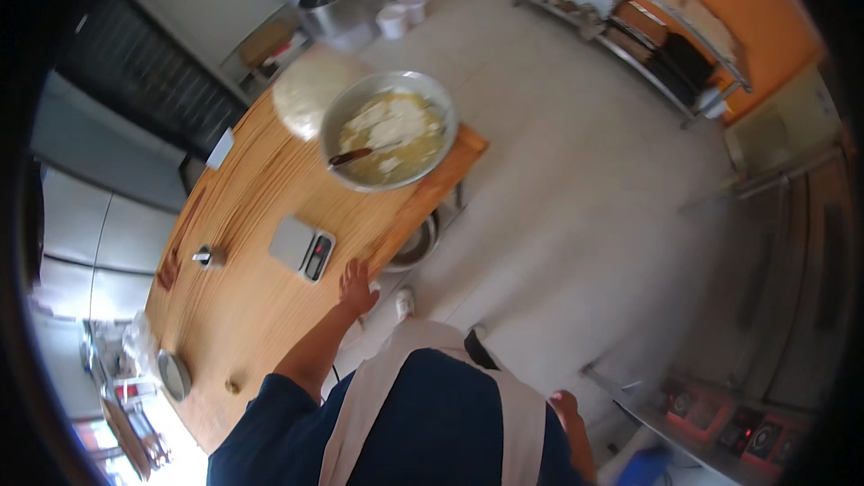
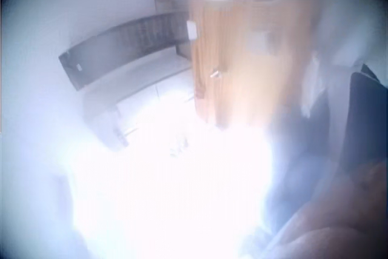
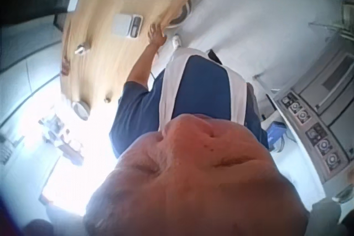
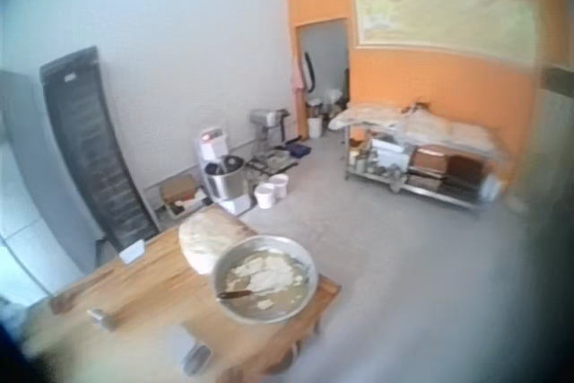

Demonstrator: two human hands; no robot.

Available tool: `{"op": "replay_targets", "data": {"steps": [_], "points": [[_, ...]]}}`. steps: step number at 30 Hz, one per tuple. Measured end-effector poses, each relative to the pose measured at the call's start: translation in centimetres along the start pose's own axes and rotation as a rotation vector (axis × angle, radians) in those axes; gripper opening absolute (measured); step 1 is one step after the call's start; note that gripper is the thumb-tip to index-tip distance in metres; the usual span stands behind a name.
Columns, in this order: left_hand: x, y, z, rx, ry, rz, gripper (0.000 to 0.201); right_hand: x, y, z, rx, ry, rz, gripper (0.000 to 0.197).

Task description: The person weighs a container on a scale, pours white powder from the container into a bowl of liquid, adjusts a plastic cover over a tray of dough balls, sets controls on an oven, and stirs the bowl contents with a spoon.

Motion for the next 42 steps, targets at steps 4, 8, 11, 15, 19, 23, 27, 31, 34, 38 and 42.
{"op": "replay_targets", "data": {"steps": [4,8,11,15,19,23,27,31,34,38,42], "points": [[1.9,2.4,-0.6,-0.020,-0.156,-0.197,0.096,-2.1,-4.8,-11.2,0.452,-0.115,0.286,0.016],[5.0,3.8,0.5,-0.029,-0.285,-0.170,0.105,0.7,0.3,-11.3,0.595,-0.047,0.566,0.013],[5.3,6.8,-1.1,0.003,-0.397,-0.299,0.118,8.6,2.3,-10.0,0.886,0.034,0.486,0.015],[5.8,7.6,-2.5,0.016,-0.517,-0.454,0.126,16.3,-5.6,-19.2,0.686,0.072,0.211,0.023],[7.9,7.0,0.4,0.164,-0.636,-0.462,0.132,18.6,-6.1,-28.2,0.591,0.083,0.138,0.027],[9.9,7.0,1.2,0.373,-0.899,-0.312,0.111,20.9,0.7,-30.8,0.232,0.130,0.198,0.021],[12.1,8.5,-0.1,0.255,-1.010,-0.290,0.104,23.1,2.4,-33.2,0.331,-0.001,0.378,0.016],[19.4,12.9,-2.5,0.101,-0.898,-0.226,0.098,24.7,3.0,-36.3,0.767,-0.065,0.358,0.021],[27.0,16.9,-5.9,0.046,-0.762,-0.175,0.092,33.1,2.6,-42.7,0.479,-0.375,0.489,0.024],[35.4,21.6,-10.2,-0.111,-0.534,-0.133,0.086,56.1,8.8,-48.1,-0.040,-0.299,0.458,0.023],[43.5,23.4,-17.2,-0.248,-0.286,-0.137,0.079,78.7,-1.2,-62.4,-0.181,0.083,-0.111,0.028]]}}
Point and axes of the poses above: each hand's wrist, its own x-axis towards the middle knuckle, its own z-axis out of the palm, y = z × x, the point moved 4 cm from there along x, towards the middle knuckle, and after that the axes turned 10 degrees about x, right-handed, at the moved point
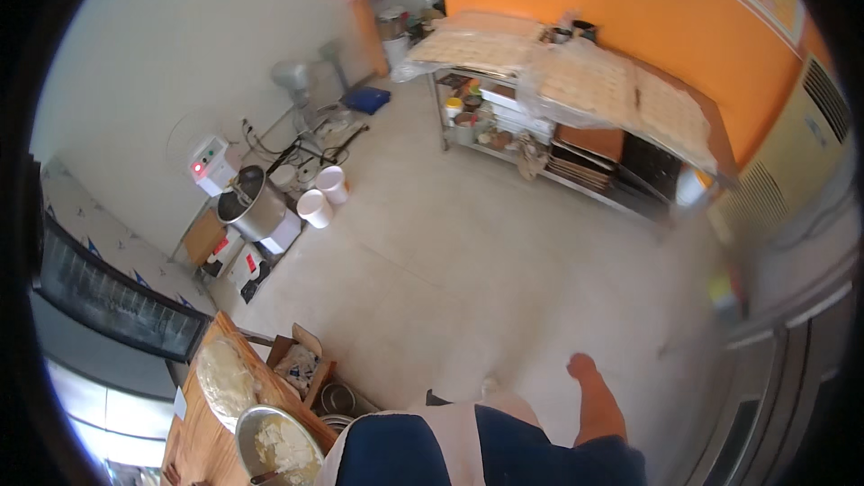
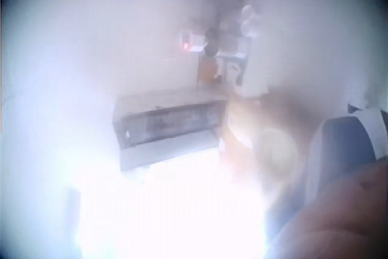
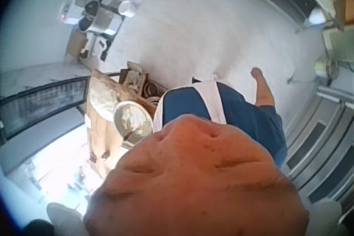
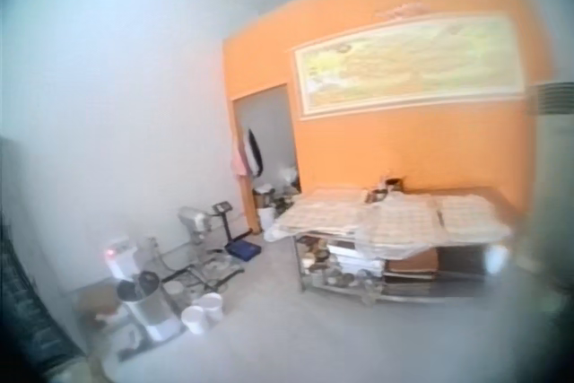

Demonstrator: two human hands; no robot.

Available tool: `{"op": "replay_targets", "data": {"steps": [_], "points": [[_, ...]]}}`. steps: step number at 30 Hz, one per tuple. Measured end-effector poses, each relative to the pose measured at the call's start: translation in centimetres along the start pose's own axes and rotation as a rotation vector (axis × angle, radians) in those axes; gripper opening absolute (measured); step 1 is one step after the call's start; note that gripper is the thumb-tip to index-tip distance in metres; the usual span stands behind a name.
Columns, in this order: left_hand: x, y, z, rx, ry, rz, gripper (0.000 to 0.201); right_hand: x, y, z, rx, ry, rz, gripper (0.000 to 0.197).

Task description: The person weighs a container on a scale, pours white powder from the container into a bowl of liquid, adjusts a plastic cover over a tray of dough balls, sets controls on an oven, and stirs the bowl contents with a spoon.

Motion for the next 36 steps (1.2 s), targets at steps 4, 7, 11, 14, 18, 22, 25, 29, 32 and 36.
{"op": "replay_targets", "data": {"steps": [4,7,11,14,18,22,25,29,32,36], "points": [[3.9,0.5,-6.2,-0.103,0.133,-0.085,0.072,19.0,-9.8,-10.7,0.111,0.196,-0.301,0.022],[5.7,-1.5,-7.1,-0.158,0.143,-0.225,0.067,29.0,-22.8,-16.3,0.307,0.092,-0.381,0.023],[13.0,-1.4,-7.0,-0.127,-0.032,-0.260,0.061,36.3,-27.5,-16.6,0.210,-0.026,-0.396,0.025],[17.5,0.2,-7.6,-0.097,-0.180,-0.231,0.056,38.8,-26.8,-14.6,0.090,-0.272,-0.441,0.031],[27.0,2.4,-13.5,-0.021,-0.168,-0.095,0.050,40.8,-22.9,-14.5,0.208,-0.244,-0.248,0.032],[41.9,7.0,-28.2,0.102,0.025,0.029,0.044,43.1,-17.5,-14.3,0.153,-0.459,0.153,0.029],[50.2,13.2,-38.1,0.007,0.264,0.066,0.039,47.0,-17.2,-17.7,0.037,-0.548,0.415,0.028],[58.2,17.9,-43.6,-0.007,0.327,0.299,0.032,60.6,-18.5,-19.9,-0.006,-0.610,0.166,0.028],[62.7,21.0,-46.2,-0.091,0.165,0.245,0.037,74.1,-24.4,-24.9,-0.011,-0.333,-0.073,0.027],[69.6,18.3,-48.7,0.083,0.191,0.289,0.040,90.8,-36.0,-33.8,0.231,-0.003,-0.312,0.024]]}}
Point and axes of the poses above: each hand's wrist, its own x-axis towards the middle knuckle, its own z-axis out of the palm, y = z × x, the point moved 4 cm from there along x, towards the middle knuckle, and after that the axes turned 10 degrees about x, right-handed, at the moved point
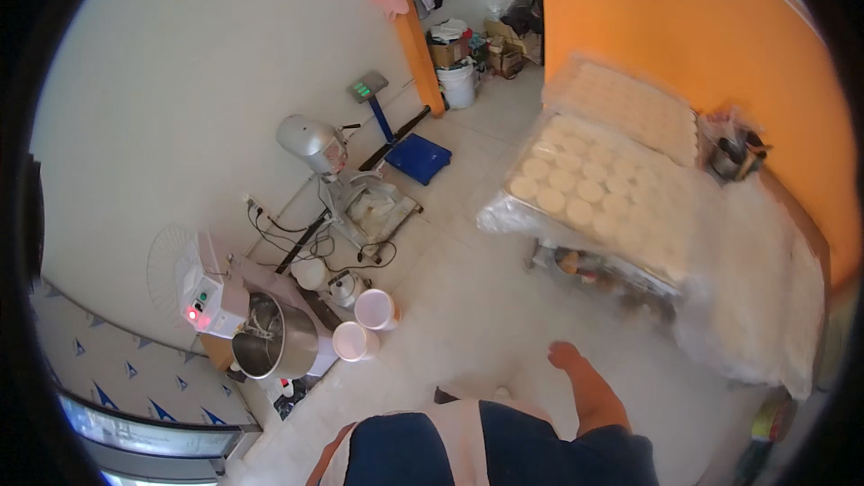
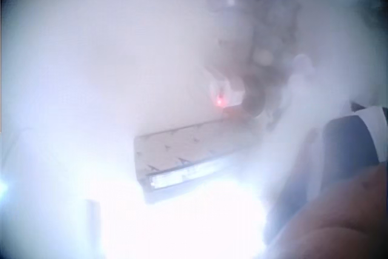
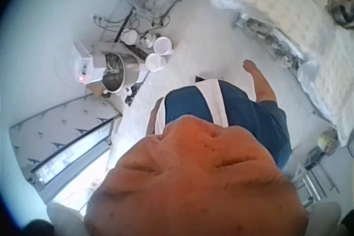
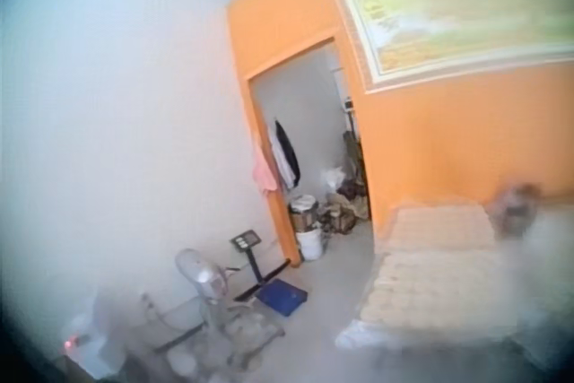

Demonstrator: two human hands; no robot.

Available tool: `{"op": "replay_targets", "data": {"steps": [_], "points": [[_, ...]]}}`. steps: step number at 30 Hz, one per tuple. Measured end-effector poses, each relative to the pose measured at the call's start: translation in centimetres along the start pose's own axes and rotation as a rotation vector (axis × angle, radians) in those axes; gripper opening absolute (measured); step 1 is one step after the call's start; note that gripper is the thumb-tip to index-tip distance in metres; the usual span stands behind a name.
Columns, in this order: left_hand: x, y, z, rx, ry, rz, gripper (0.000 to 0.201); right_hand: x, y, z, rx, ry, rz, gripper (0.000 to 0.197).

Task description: The person weighs a container on a scale, pours white powder from the container into a bowl of liquid, adjusts a plastic cover over a tray of dough balls, sets controls on an oven, and stirs the bowl contents with a spoon.

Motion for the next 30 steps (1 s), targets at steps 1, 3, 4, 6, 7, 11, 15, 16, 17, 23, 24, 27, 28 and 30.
{"op": "replay_targets", "data": {"steps": [1,3,4,6,7,11,15,16,17,23,24,27,28,30], "points": [[1.4,-0.9,-0.6,-0.018,-0.068,-0.046,0.039,4.3,-2.5,-1.6,0.075,0.012,0.039,0.024],[4.7,-3.2,-2.3,-0.046,-0.186,-0.131,0.038,12.5,-6.9,-4.2,0.125,0.034,0.015,0.026],[6.5,-4.4,-3.4,-0.055,-0.252,-0.169,0.038,15.6,-8.5,-4.7,0.155,0.046,0.012,0.027],[10.7,-7.1,-7.1,0.012,-0.277,-0.188,0.039,20.8,-11.7,-4.8,0.236,0.000,-0.012,0.029],[14.2,-8.3,-10.0,0.046,-0.279,-0.190,0.040,23.8,-13.5,-5.3,0.272,-0.011,-0.029,0.030],[29.7,-6.9,-18.4,0.158,-0.219,-0.131,0.042,30.5,-15.7,-4.6,0.223,-0.246,-0.012,0.032],[45.1,-0.7,-28.8,0.096,-0.143,-0.131,0.041,36.5,-17.8,-7.3,0.205,-0.286,0.081,0.033],[48.7,2.7,-32.5,0.066,-0.151,-0.039,0.042,38.3,-17.6,-7.9,0.248,-0.213,0.093,0.032],[51.6,4.3,-34.8,0.130,-0.164,0.021,0.044,40.4,-18.0,-8.3,0.296,-0.152,0.088,0.032],[64.6,16.7,-42.8,0.131,-0.019,0.277,0.036,53.6,-15.3,-10.0,0.491,-0.141,0.291,0.025],[65.5,18.2,-43.4,0.143,-0.072,0.300,0.038,55.8,-15.3,-10.7,0.485,-0.107,0.284,0.025],[68.7,20.2,-44.3,0.146,-0.227,0.343,0.040,60.5,-14.1,-14.3,0.474,-0.030,0.282,0.024],[69.8,20.6,-44.8,0.136,-0.294,0.330,0.040,61.6,-13.7,-15.9,0.481,-0.017,0.289,0.024],[72.6,21.1,-45.5,0.159,-0.393,0.294,0.040,63.0,-10.6,-16.8,0.483,0.089,0.265,0.024]]}}
Point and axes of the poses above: each hand's wrist, its own x-axis towards the middle knuckle, its own z-axis out of the palm, y = z × x, the point moved 4 cm from there along x, towards the middle knuckle, and after that the axes turned 10 degrees about x, right-handed, at the moved point
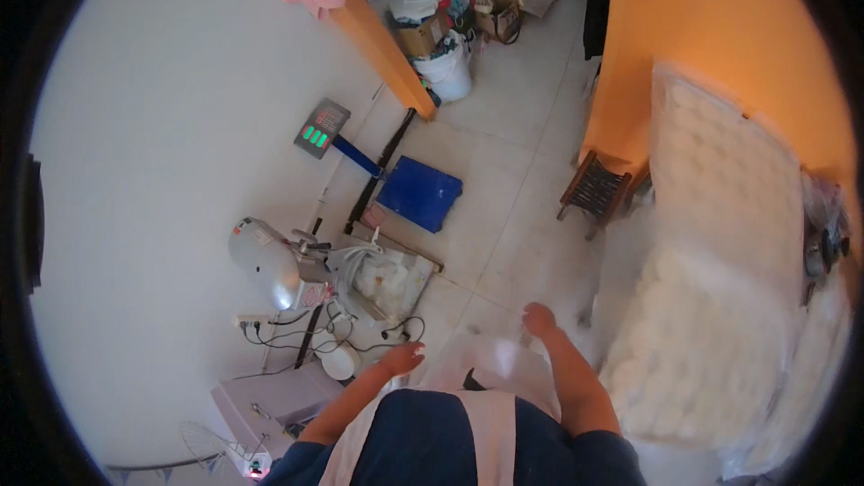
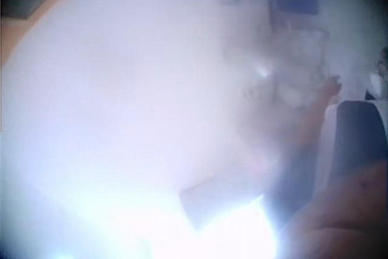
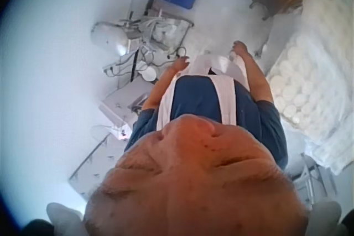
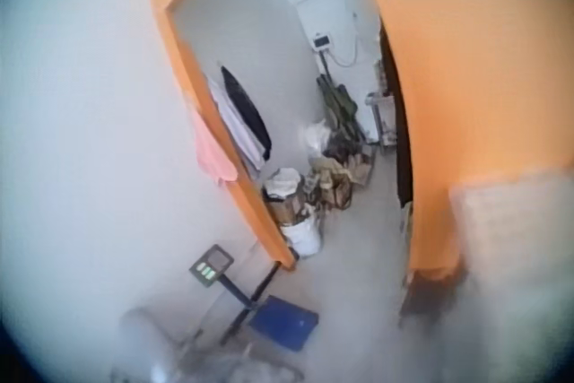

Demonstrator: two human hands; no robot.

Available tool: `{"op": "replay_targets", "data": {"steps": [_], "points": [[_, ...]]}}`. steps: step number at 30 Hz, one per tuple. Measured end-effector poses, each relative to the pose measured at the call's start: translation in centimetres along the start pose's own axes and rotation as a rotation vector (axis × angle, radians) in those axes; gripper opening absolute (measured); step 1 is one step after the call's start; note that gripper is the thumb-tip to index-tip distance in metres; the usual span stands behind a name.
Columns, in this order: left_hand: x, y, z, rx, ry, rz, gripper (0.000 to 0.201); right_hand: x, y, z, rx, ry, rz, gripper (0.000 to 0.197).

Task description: The person weighs a container on a scale, pours white powder from the container into a bowl of liquid, adjusts a plastic cover over a tray of dough balls, sets controls on an oven, and stirs the bowl contents with a spoon.

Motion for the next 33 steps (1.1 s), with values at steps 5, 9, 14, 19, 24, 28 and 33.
{"op": "replay_targets", "data": {"steps": [5,9,14,19,24,28,33], "points": [[9.1,-4.2,-3.7,0.107,-0.031,0.030,0.038,2.5,14.6,-1.1,-0.246,0.205,0.065,0.019],[16.9,-4.8,-6.3,-0.011,0.028,0.112,0.026,1.4,19.8,-4.0,-0.010,0.532,0.391,0.020],[24.6,-6.2,-8.7,-0.365,0.061,0.131,0.021,3.8,21.8,-2.9,0.921,0.853,0.868,0.019],[28.3,-3.0,-11.4,-0.335,-0.106,-0.004,0.019,7.6,25.8,-2.8,1.458,1.065,0.836,0.023],[33.7,-6.9,-5.6,-0.525,-0.012,-0.031,0.022,9.4,41.4,-0.1,1.553,1.213,0.626,0.028],[35.2,-10.0,-3.1,-0.389,0.003,-0.139,0.020,14.2,42.6,-5.7,2.000,1.434,0.682,0.042],[37.8,-9.5,-2.4,-0.404,-0.045,-0.236,0.022,16.2,46.6,-8.1,2.210,1.565,0.707,0.044]]}}
Point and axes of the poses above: each hand's wrist, its own x-axis towards the middle knuckle, its own z-axis out of the palm, y = z × x, the point moved 4 cm from there along x, towards the middle knuckle, and after that the axes turned 10 degrees about x, right-handed, at the moved point
